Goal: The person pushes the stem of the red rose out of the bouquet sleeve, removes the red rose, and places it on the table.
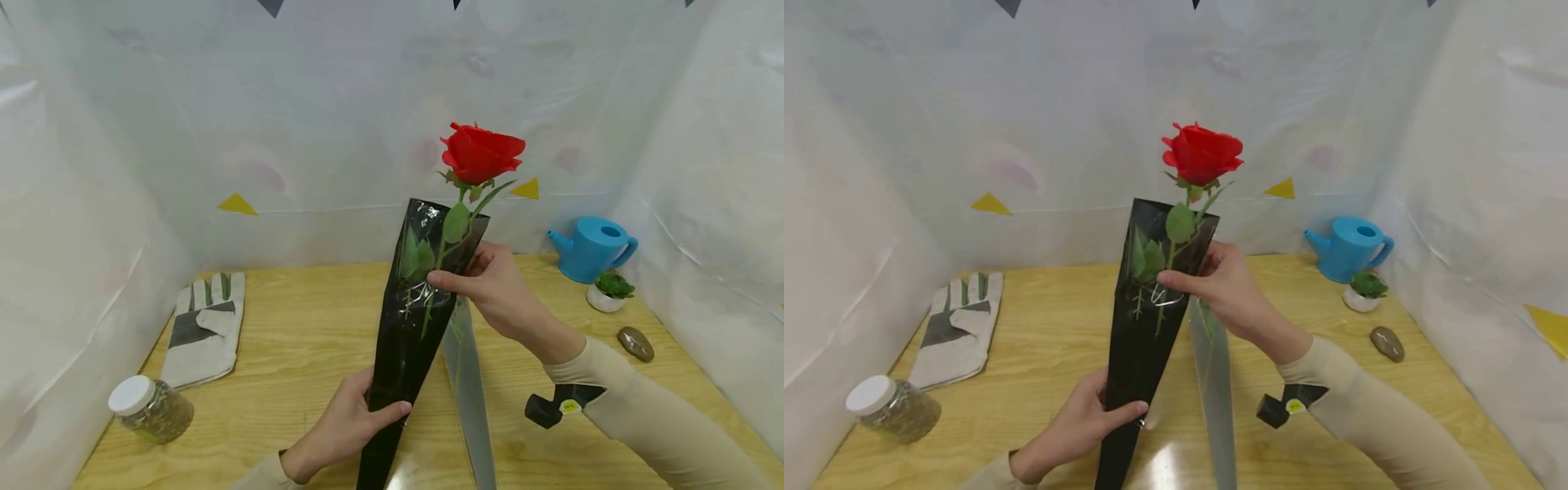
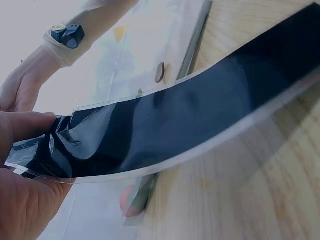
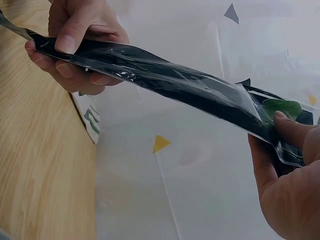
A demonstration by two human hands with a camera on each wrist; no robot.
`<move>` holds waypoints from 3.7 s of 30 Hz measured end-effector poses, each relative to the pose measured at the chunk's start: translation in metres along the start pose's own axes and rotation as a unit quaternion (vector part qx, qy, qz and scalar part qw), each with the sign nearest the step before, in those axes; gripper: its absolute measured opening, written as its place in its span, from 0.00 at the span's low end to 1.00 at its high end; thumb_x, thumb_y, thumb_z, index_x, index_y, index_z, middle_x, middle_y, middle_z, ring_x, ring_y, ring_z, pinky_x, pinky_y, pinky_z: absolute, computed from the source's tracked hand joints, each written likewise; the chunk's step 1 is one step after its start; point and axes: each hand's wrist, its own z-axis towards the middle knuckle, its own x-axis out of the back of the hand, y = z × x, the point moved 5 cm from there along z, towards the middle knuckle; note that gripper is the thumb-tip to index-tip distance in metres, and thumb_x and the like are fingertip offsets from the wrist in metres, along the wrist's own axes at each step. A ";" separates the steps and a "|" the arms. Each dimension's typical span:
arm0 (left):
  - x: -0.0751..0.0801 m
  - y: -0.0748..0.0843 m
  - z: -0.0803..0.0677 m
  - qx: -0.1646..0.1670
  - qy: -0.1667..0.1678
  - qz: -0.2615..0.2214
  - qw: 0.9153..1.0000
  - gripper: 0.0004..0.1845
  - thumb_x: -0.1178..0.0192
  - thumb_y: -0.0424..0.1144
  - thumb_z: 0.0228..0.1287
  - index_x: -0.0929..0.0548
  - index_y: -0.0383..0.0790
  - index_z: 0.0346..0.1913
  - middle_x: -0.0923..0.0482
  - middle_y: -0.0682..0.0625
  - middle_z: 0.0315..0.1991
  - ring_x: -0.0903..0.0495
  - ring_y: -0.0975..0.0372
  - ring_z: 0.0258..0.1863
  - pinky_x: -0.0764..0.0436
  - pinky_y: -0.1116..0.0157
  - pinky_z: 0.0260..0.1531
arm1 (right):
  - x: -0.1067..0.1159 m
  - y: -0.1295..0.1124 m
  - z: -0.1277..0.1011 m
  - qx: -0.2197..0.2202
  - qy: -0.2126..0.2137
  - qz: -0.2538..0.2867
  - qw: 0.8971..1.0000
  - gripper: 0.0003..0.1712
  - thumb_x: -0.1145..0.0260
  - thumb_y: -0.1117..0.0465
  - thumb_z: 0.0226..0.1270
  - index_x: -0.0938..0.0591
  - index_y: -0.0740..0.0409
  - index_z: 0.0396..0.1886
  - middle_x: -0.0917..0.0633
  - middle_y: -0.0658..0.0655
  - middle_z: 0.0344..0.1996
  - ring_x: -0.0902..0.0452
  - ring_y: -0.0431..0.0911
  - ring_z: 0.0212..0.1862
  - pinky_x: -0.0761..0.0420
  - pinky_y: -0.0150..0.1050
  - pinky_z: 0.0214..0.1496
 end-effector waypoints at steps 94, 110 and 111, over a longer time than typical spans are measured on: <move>0.011 0.024 0.009 -0.003 -0.041 -0.013 0.999 0.27 0.32 0.38 0.65 0.25 0.50 0.66 0.20 0.52 0.58 0.20 0.55 0.53 0.20 0.58 0.50 | 0.019 -0.007 -0.009 0.015 -0.077 0.089 0.993 0.16 0.35 0.69 0.70 0.21 0.60 0.56 0.18 0.58 0.51 0.23 0.51 0.53 0.22 0.40 0.54; 0.008 0.021 0.002 0.034 -0.065 -0.028 0.997 0.25 0.33 0.35 0.65 0.25 0.40 0.65 0.18 0.47 0.53 0.17 0.55 0.48 0.17 0.59 0.44 | 0.034 -0.029 0.006 0.037 -0.077 0.246 0.966 0.20 0.47 0.75 0.74 0.28 0.70 0.64 0.17 0.64 0.49 0.19 0.54 0.52 0.24 0.51 0.55; 0.008 0.021 0.002 0.036 -0.064 -0.026 0.997 0.25 0.33 0.35 0.65 0.25 0.40 0.64 0.18 0.47 0.52 0.17 0.55 0.47 0.17 0.59 0.44 | 0.034 -0.029 0.006 0.035 -0.076 0.249 0.965 0.19 0.47 0.75 0.74 0.27 0.70 0.62 0.17 0.64 0.49 0.19 0.54 0.52 0.24 0.51 0.55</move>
